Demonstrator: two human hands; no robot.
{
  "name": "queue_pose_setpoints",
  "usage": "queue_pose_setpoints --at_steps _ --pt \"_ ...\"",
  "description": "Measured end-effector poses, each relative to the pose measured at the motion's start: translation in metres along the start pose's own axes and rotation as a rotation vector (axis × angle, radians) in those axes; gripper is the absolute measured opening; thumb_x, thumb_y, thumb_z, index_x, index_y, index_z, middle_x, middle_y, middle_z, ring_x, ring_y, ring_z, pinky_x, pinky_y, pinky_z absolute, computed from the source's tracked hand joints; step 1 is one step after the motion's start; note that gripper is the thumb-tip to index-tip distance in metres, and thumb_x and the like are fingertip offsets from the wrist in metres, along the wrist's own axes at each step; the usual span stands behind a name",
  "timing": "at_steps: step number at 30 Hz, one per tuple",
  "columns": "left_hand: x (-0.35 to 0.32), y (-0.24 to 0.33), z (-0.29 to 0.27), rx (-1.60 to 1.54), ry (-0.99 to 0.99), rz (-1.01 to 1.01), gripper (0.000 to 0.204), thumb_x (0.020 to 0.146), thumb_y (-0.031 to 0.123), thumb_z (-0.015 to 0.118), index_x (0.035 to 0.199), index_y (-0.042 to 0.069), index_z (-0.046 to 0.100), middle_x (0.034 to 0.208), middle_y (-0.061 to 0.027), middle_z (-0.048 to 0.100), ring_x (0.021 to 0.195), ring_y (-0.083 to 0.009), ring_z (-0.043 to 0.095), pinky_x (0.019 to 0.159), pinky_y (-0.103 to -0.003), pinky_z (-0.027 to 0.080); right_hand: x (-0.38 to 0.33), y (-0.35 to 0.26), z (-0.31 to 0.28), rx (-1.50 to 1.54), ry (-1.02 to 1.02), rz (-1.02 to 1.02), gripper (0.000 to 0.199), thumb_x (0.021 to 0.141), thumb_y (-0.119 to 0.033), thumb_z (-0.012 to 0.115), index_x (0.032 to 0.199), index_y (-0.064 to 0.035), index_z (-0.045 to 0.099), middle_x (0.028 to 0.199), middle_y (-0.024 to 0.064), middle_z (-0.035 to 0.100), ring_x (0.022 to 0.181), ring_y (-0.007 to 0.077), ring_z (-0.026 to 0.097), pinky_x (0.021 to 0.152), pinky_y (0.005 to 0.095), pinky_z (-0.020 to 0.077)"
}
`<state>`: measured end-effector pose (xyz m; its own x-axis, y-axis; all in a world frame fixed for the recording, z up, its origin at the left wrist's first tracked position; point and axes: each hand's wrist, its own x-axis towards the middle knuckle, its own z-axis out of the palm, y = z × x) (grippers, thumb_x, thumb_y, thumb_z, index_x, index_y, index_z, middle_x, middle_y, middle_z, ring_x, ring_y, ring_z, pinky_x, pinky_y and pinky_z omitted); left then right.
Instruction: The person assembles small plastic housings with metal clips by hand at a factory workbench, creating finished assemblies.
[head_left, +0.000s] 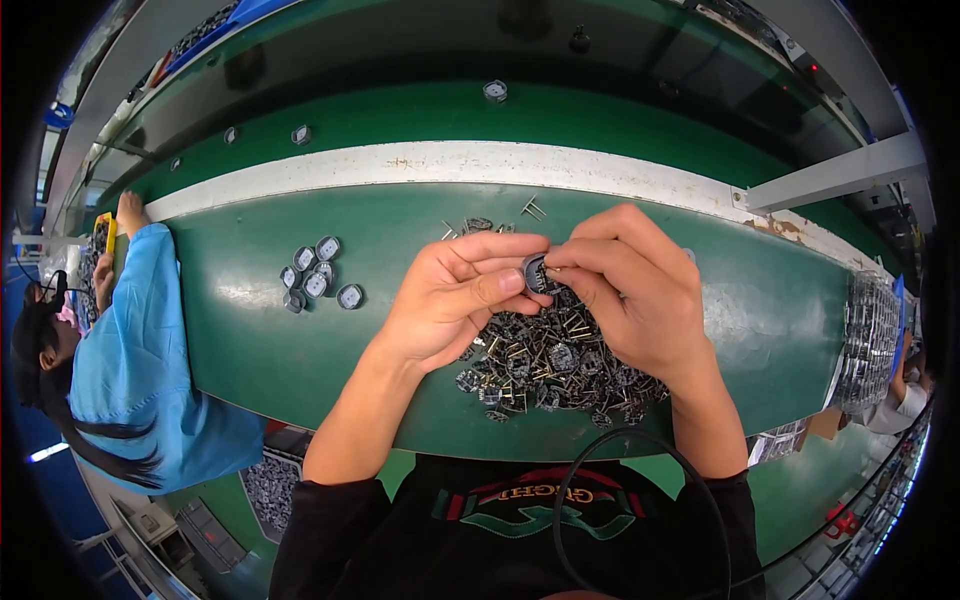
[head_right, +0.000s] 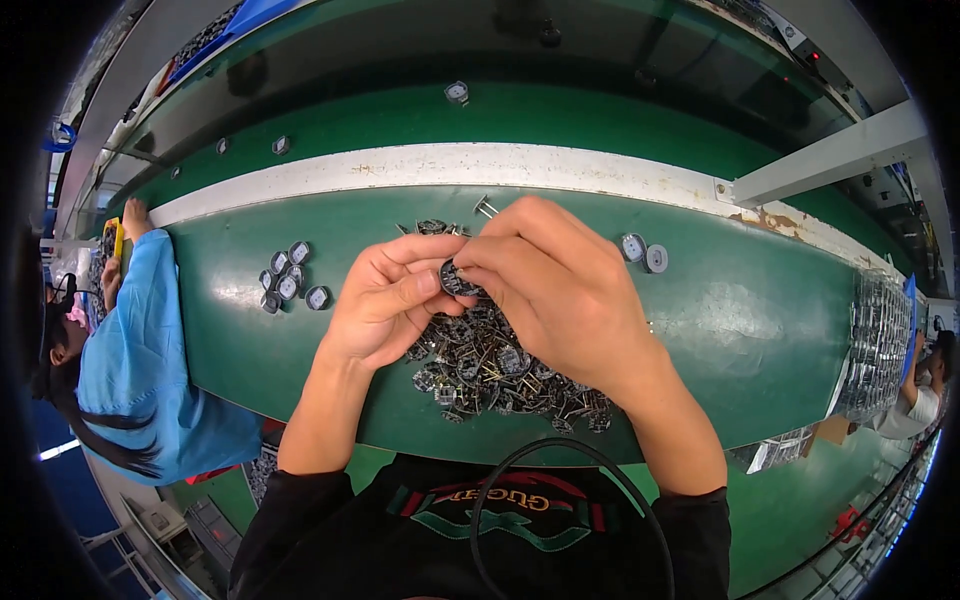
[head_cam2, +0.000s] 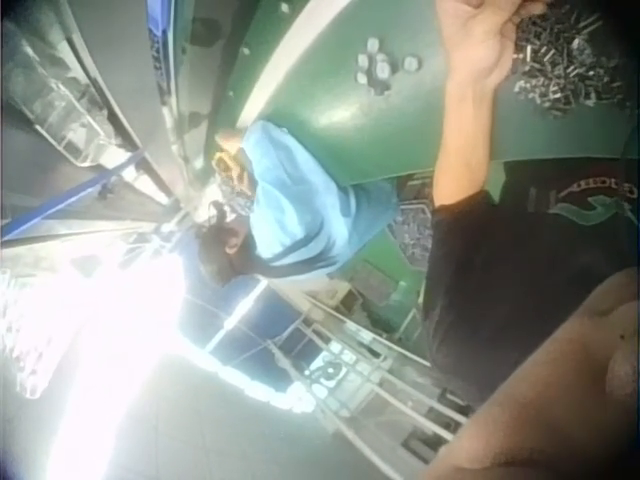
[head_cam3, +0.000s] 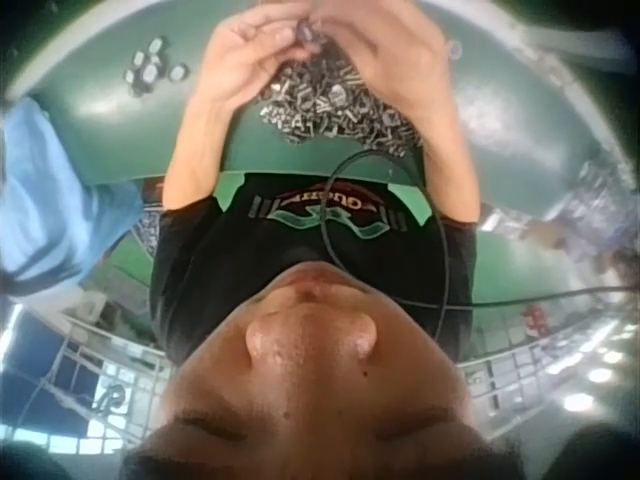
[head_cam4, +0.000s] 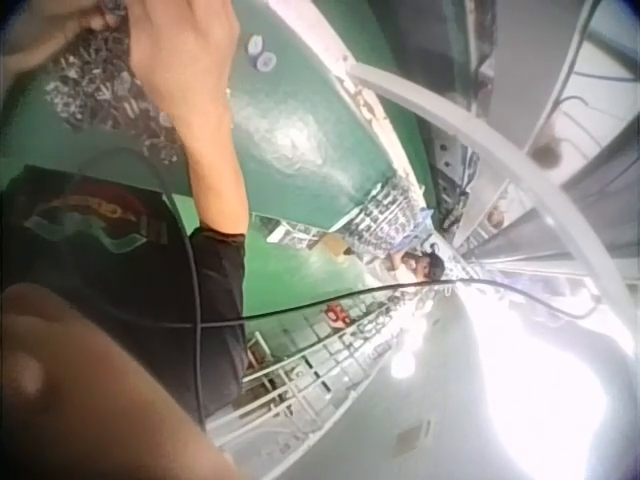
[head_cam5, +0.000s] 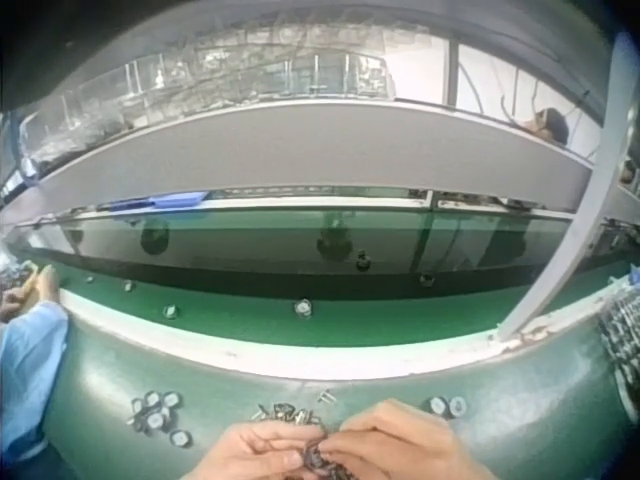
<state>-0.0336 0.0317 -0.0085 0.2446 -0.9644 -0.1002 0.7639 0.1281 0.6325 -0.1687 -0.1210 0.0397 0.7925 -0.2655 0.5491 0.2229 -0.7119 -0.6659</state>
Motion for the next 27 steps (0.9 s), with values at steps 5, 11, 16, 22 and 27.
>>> queue_pose_setpoints --at_steps 5,11,16,22,27 --pt "0.002 -0.001 -0.001 0.038 0.016 0.004 0.034 0.096 0.001 0.061 0.129 -0.006 0.059 0.114 -0.0186 0.068 0.095 -0.0231 0.070 0.084 -0.031 0.059 -0.001 0.003 0.001 -0.017 0.021 -0.041 0.023 0.069 0.007 0.075 0.090 0.0005 0.069 0.085 0.0085 0.061 0.073 0.0236 0.063 0.060 0.0322 0.0509" --pt "0.002 -0.004 -0.003 0.069 -0.007 0.006 0.035 0.095 0.001 0.062 0.129 -0.006 0.060 0.115 -0.0186 0.068 0.094 -0.0221 0.070 0.084 -0.031 0.058 0.000 -0.001 -0.001 0.015 0.026 0.060 0.022 0.068 0.007 0.076 0.088 -0.0005 0.068 0.084 0.0073 0.060 0.073 0.0234 0.063 0.059 0.0336 0.0510" --pt "0.003 -0.007 -0.001 0.058 0.030 0.017 0.034 0.095 0.002 0.062 0.129 -0.006 0.060 0.115 -0.0178 0.068 0.093 -0.0213 0.070 0.084 -0.030 0.058 -0.004 0.004 0.005 -0.063 0.045 -0.033 0.021 0.069 0.007 0.074 0.088 -0.0011 0.067 0.084 0.0069 0.060 0.072 0.0229 0.063 0.058 0.0330 0.0507" --pt "0.000 -0.008 0.000 0.028 0.045 0.045 0.034 0.096 0.003 0.062 0.129 -0.006 0.060 0.113 -0.0168 0.069 0.093 -0.0206 0.069 0.084 -0.030 0.058 -0.011 0.012 0.018 -0.089 0.170 -0.086 0.025 0.066 0.007 0.073 0.089 -0.0024 0.069 0.082 0.0059 0.062 0.071 0.0218 0.062 0.057 0.0317 0.0500" --pt "-0.002 0.000 0.003 0.062 0.004 0.038 0.034 0.096 0.002 0.061 0.129 -0.006 0.060 0.113 -0.0168 0.069 0.092 -0.0197 0.069 0.083 -0.029 0.057 -0.014 0.018 0.023 0.033 0.214 -0.080 0.030 0.064 0.007 0.072 0.092 -0.0040 0.073 0.083 0.0059 0.064 0.068 0.0212 0.061 0.056 0.0311 0.0496"
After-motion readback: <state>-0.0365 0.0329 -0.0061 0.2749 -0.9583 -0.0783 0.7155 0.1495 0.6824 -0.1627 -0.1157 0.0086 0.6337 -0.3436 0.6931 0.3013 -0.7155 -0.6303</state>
